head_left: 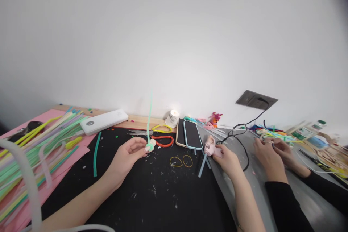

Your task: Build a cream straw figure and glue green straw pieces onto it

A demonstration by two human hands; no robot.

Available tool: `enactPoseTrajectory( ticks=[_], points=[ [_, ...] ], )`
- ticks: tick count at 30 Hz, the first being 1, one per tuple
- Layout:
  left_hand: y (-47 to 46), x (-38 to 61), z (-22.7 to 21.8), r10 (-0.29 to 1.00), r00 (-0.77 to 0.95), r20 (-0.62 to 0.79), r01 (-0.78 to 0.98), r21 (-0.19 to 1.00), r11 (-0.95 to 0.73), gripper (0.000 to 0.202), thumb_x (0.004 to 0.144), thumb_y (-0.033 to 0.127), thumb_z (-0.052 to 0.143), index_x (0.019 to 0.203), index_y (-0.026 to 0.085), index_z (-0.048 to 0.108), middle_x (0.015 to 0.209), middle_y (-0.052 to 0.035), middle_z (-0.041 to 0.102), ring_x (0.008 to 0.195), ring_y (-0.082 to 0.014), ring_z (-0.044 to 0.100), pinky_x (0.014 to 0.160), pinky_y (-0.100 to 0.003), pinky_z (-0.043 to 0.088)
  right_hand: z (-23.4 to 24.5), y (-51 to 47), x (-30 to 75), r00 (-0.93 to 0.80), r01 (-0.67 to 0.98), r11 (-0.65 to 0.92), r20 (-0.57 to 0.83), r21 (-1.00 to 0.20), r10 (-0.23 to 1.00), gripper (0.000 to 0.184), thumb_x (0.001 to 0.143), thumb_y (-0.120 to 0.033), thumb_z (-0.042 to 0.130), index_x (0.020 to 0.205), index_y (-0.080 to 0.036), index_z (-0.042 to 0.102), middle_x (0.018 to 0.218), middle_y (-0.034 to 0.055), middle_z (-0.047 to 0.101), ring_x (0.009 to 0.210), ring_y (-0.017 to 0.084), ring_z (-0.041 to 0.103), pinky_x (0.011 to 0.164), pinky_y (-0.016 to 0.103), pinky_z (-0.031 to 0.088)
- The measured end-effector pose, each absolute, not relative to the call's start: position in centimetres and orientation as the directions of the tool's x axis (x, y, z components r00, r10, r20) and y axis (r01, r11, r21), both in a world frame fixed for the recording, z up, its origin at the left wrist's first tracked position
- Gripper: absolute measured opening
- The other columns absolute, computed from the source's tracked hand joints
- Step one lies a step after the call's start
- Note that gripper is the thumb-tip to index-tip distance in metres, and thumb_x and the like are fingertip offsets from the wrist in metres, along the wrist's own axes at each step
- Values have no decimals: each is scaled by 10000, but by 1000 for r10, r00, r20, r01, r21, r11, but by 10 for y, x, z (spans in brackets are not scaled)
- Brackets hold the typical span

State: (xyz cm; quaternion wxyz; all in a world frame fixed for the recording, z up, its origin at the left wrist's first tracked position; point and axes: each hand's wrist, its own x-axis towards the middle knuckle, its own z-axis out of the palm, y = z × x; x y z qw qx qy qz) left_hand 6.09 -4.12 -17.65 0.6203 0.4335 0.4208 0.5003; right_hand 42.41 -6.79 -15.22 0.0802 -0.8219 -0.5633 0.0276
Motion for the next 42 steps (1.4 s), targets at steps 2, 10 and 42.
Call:
enactPoseTrajectory(
  ticks=[2,10,42],
  points=[
    [-41,61,-176,986,148,-82,-241,963,117,225,671,294,745,818,194,608,795,9,675,783,-144,593,694,-228,474,-149,-68,423,340,937,-333,48,-106,939,423,669,-150,571,1087,-138,631,987,138,671,931,274,609,775,318,400],
    [-42,64,-173,977,199,-72,-158,982,105,200,658,273,744,768,185,603,724,11,671,728,-147,612,685,-247,479,-106,-69,333,225,837,-54,252,-545,941,273,775,-281,500,939,-152,676,812,82,658,738,212,588,691,314,435],
    [-41,62,-177,959,248,-133,-147,974,174,199,632,275,742,764,188,622,699,4,697,675,-179,662,684,-293,514,-156,-36,236,-34,75,120,118,-990,992,147,725,-219,556,607,-176,478,470,-65,469,409,61,346,424,192,235]
  ],
)
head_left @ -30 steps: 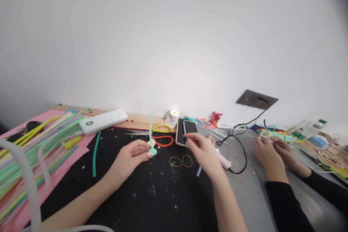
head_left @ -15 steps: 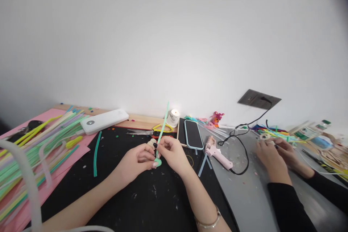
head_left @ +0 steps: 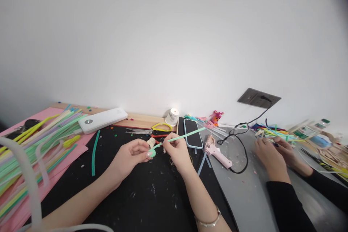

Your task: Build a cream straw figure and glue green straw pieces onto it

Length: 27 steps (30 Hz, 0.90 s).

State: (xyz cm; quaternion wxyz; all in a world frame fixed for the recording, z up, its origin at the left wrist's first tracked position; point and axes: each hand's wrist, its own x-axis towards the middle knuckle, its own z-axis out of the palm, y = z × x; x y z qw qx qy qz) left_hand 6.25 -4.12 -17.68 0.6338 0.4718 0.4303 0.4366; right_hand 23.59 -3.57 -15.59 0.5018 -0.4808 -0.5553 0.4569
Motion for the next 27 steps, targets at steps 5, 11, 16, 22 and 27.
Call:
enactPoseTrajectory(
  ticks=[5,11,16,22,27],
  points=[
    [-40,60,-176,967,204,-153,-169,967,188,199,661,263,737,795,185,612,691,18,685,670,-145,642,663,-243,491,-159,-35,235,7,48,131,131,-990,991,184,729,-243,571,588,-183,469,467,-65,463,414,69,344,432,204,236],
    [-39,59,-175,980,131,-151,-204,963,175,250,638,285,765,796,177,604,688,24,673,673,-134,622,675,-242,490,-158,-38,232,29,101,162,166,-982,986,226,744,-267,561,571,-192,436,468,-67,434,430,77,341,443,208,243],
    [-38,59,-176,986,56,-159,-247,954,168,296,608,296,787,811,175,609,709,18,673,731,-149,626,711,-256,499,-157,-42,227,13,220,193,201,-956,980,230,760,-266,539,573,-191,428,483,-65,405,450,79,349,463,213,270],
    [-38,58,-174,983,-12,-182,-303,938,170,295,589,268,796,801,181,610,716,18,668,733,-149,629,703,-252,504,-165,-43,224,-47,313,238,235,-919,971,202,782,-260,502,605,-192,434,522,-51,430,469,83,365,471,213,299],
    [-37,59,-175,980,-23,-200,-355,918,179,278,603,250,791,808,189,614,709,29,662,716,-126,625,719,-235,505,-170,-46,220,-67,368,241,233,-898,970,183,766,-239,489,599,-198,427,517,-53,423,457,84,359,457,208,292]
  ],
)
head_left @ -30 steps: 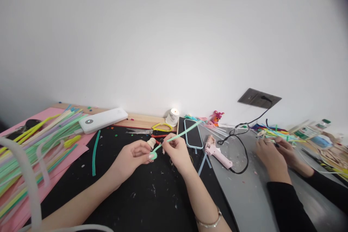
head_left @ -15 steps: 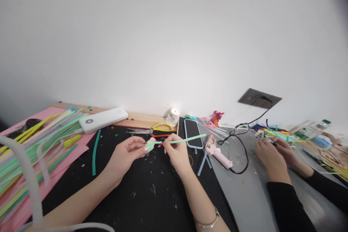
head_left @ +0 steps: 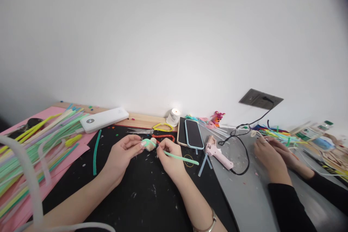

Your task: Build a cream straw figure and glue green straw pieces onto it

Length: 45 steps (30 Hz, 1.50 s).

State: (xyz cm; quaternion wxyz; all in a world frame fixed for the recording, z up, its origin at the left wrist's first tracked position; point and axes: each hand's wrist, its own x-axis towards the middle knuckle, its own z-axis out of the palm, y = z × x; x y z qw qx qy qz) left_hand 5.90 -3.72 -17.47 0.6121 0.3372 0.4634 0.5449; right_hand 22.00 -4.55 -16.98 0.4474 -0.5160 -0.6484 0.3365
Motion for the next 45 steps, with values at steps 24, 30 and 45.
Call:
enactPoseTrajectory(
  ticks=[24,30,45],
  points=[
    [-40,63,-168,967,-77,-242,-422,887,188,324,544,257,819,772,171,605,668,45,667,678,-108,614,697,-221,500,-171,-56,205,-94,424,316,306,-849,947,174,774,-184,461,605,-197,422,547,-53,393,464,78,350,449,191,278],
    [-39,65,-170,968,-76,-239,-429,884,185,337,544,244,821,791,161,607,689,32,672,679,-108,616,682,-218,496,-172,-57,203,-114,454,335,320,-825,941,167,766,-174,466,605,-196,430,559,-48,410,482,81,361,471,197,293],
    [-44,66,-168,970,-60,-236,-369,908,198,395,531,319,833,805,163,595,626,40,625,553,-73,503,531,-180,392,-155,-63,200,-71,431,344,349,-834,934,216,765,-239,495,550,-239,517,522,-11,501,473,131,471,469,235,375]
  ],
)
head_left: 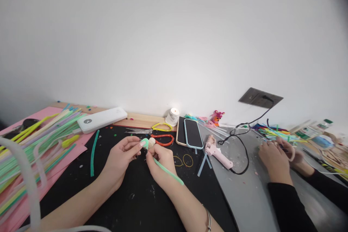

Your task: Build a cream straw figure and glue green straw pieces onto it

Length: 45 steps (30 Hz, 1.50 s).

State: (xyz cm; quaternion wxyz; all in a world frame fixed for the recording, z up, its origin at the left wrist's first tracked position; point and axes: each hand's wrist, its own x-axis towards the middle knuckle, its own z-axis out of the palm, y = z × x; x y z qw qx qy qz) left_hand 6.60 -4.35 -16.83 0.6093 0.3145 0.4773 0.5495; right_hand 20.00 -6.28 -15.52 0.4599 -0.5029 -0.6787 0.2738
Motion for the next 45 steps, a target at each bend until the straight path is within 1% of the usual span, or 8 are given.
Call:
enactPoseTrajectory(
  ticks=[4,8,10,18,23,27,35,45],
  points=[
    [-43,65,-169,969,-85,-233,-359,914,188,396,528,318,832,808,165,598,620,42,620,556,-84,515,532,-190,389,-151,-63,199,-14,423,297,322,-856,947,256,778,-277,509,527,-229,522,504,-24,507,491,123,481,471,226,357],
    [-43,65,-170,971,-83,-226,-357,916,183,388,549,317,826,820,161,595,624,40,614,562,-80,512,537,-188,386,-148,-66,197,55,428,246,297,-870,953,400,852,-360,357,553,-179,550,500,-41,491,571,135,528,493,219,339],
    [-43,65,-169,971,-82,-226,-356,916,183,387,556,314,825,822,159,591,623,40,611,567,-79,511,544,-187,387,-148,-68,196,83,432,234,296,-871,951,419,856,-375,342,563,-167,556,506,-53,488,588,136,536,500,218,335],
    [-44,67,-168,970,-62,-233,-387,902,192,371,572,317,818,822,166,589,623,45,613,576,-81,504,557,-188,390,-161,-63,198,18,409,271,304,-871,952,252,769,-307,527,530,-227,526,511,-42,518,501,115,480,465,213,344],
    [-43,68,-171,970,-59,-235,-421,887,189,372,560,310,817,826,173,596,644,44,619,583,-82,505,559,-184,399,-171,-59,195,-21,381,283,298,-880,954,198,769,-254,509,583,-189,524,517,-31,528,442,89,428,447,203,342],
    [-43,69,-171,968,-57,-244,-459,867,191,383,534,289,827,824,175,604,641,38,628,584,-85,513,555,-181,406,-170,-60,194,17,373,256,282,-892,959,200,771,-258,528,582,-198,559,509,-13,560,452,106,469,455,213,371],
    [-44,68,-173,969,-16,-246,-453,866,212,393,577,291,811,888,181,596,684,30,662,595,-86,534,584,-194,428,-164,-64,194,54,379,249,290,-891,956,209,769,-261,535,579,-237,619,525,17,596,480,138,534,474,233,420],
    [-45,68,-170,965,13,-261,-441,865,240,372,571,259,814,883,183,626,704,29,674,591,-90,547,599,-209,431,-167,-60,195,79,321,273,313,-907,947,197,740,-255,580,543,-258,578,533,-4,566,494,152,528,470,245,408]
  ],
)
